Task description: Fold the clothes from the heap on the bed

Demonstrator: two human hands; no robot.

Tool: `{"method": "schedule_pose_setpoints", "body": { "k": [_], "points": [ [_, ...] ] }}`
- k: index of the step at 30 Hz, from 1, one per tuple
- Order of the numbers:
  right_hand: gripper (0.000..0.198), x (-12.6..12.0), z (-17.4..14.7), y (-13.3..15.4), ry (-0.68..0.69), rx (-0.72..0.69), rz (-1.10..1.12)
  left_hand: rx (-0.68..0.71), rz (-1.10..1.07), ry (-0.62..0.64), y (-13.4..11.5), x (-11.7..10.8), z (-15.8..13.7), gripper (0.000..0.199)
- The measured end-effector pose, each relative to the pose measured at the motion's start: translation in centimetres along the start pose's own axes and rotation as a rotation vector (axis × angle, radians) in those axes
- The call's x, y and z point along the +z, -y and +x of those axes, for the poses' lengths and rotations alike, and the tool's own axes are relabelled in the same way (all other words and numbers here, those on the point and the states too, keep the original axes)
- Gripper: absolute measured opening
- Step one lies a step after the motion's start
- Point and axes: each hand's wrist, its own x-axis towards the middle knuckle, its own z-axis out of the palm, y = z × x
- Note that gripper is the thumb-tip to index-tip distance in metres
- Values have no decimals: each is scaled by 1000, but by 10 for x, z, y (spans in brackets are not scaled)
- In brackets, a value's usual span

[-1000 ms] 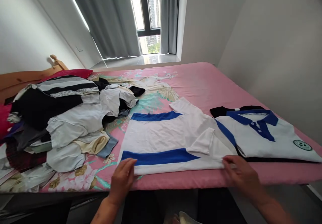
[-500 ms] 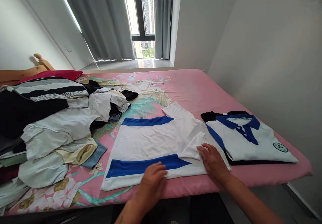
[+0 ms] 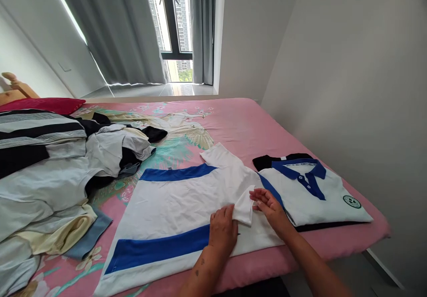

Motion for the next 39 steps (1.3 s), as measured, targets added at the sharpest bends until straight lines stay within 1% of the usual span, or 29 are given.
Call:
{"method": "schedule_pose_setpoints", "body": {
  "k": [2, 4, 6, 7, 8, 10, 11, 13, 16, 18, 19, 22, 25, 28, 29, 30, 31, 33, 34, 35, 36, 38, 39],
  "points": [
    [35, -4, 5, -6, -54, -48, -107, -45, -38, -18, 1, -2, 5, 32],
    [45, -7, 10, -13, -87, -85, -234, -59, -59, -16, 2, -4, 8, 29],
    [53, -8, 17, -18, -88, -139, -344, -50, -78, -2, 1, -7, 10, 27],
    [51, -8, 21, -18, -81, -162, -385, -46, -86, 5, 0, -8, 11, 26],
    [45, -7, 25, -18, -71, -177, -410, -48, -94, 10, 0, -8, 12, 24],
    [28, -6, 35, -14, -52, -200, -443, -79, -117, 6, -1, -9, 14, 20],
    [22, -5, 40, -13, -45, -209, -450, -109, -131, -2, -1, -9, 15, 22],
    [22, -4, 50, -10, -49, -209, -448, -183, -163, -18, 1, -10, 17, 26],
    [29, -4, 59, -10, -86, -172, -422, -270, -220, -18, 3, -13, 23, 18],
    [34, -4, 58, -9, -111, -157, -418, -303, -258, -14, 6, -14, 29, 13],
    [35, -3, 55, -8, -122, -159, -424, -320, -274, -19, 8, -15, 32, 14],
    [29, 1, 42, 0, -130, -201, -464, -377, -311, -59, 17, -14, 40, 20],
    [20, 9, 25, 4, -59, -270, -519, -405, -343, -101, 26, -12, 42, 16],
    [24, 19, 11, 3, -27, -264, -589, -408, -330, -185, 28, -13, 36, 26],
    [28, 23, 8, 2, -40, -248, -613, -371, -317, -214, 27, -13, 33, 28],
    [31, 27, 5, 2, -59, -242, -637, -278, -292, -218, 25, -13, 29, 29],
    [33, 30, 3, 2, -70, -255, -659, -140, -248, -194, 23, -12, 25, 30],
    [37, 38, 0, 3, -34, -336, -700, 157, -96, -80, 20, -6, 17, 37],
    [39, 41, -1, 4, 6, -374, -727, 252, 3, -19, 19, -2, 14, 41],
    [41, 44, -2, 5, 55, -388, -759, 289, 99, 29, 19, 2, 11, 45],
    [45, 47, -1, 5, 108, -371, -793, 269, 175, 57, 20, 5, 9, 50],
    [53, 51, 0, 6, 176, -276, -862, 204, 264, 95, 21, 10, 8, 60],
    [56, 53, 1, 7, 180, -228, -884, 184, 281, 116, 21, 10, 8, 63]
  ]
}}
